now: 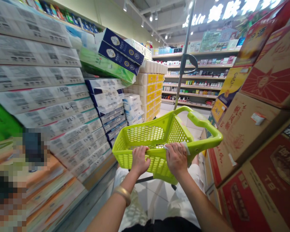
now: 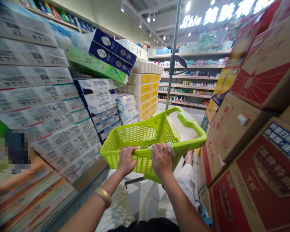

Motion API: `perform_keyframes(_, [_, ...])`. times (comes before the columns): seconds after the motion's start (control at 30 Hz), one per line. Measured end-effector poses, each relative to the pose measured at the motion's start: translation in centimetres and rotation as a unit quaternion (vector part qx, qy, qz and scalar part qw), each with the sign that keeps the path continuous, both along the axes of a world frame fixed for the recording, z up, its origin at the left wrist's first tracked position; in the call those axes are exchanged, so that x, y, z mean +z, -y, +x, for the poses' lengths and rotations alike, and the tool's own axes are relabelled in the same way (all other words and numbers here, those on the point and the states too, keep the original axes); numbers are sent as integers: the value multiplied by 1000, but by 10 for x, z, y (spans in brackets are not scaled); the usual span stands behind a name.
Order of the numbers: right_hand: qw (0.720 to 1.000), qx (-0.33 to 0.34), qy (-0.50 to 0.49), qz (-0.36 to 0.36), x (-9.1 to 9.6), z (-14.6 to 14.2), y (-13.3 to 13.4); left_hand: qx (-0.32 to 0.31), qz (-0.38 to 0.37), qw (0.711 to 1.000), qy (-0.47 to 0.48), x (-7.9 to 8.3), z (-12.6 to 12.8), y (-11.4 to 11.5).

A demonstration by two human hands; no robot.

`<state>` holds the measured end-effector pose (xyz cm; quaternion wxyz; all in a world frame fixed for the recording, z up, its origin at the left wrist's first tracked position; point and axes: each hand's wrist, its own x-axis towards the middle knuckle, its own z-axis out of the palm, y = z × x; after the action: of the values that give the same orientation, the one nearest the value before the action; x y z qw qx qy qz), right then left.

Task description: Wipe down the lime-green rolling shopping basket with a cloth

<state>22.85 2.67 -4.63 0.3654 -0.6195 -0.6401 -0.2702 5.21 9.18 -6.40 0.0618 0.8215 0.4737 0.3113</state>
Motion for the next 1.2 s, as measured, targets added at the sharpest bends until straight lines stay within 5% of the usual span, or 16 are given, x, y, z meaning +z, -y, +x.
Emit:
perform_keyframes(0.33, [986,-124,-45,100,42,83,41,3,21,1000,13,2,-4,7])
perform_keyframes(0.53, [997,-57,-34,28,28,27,36,25,45,999,9,9,23,32])
perform_keyframes(0.63, [999,-6,-44,6,18,-6,29,-92,51,994,22,10,47,46])
perform_keyframes(0.73, [998,19,-53,0,17,-13,30,-141,30,988,60,7,60,51])
perform_keyframes(1.03, [981,-120,-81,127,55,111,59,-157,-1,985,76,9,53,55])
perform_keyframes(1.1, [979,-116,-88,144,54,116,60,-149,4,986,76,8,55,58])
perform_keyframes(1.2, [988,-76,-76,108,40,84,55,-136,4,988,77,7,57,60])
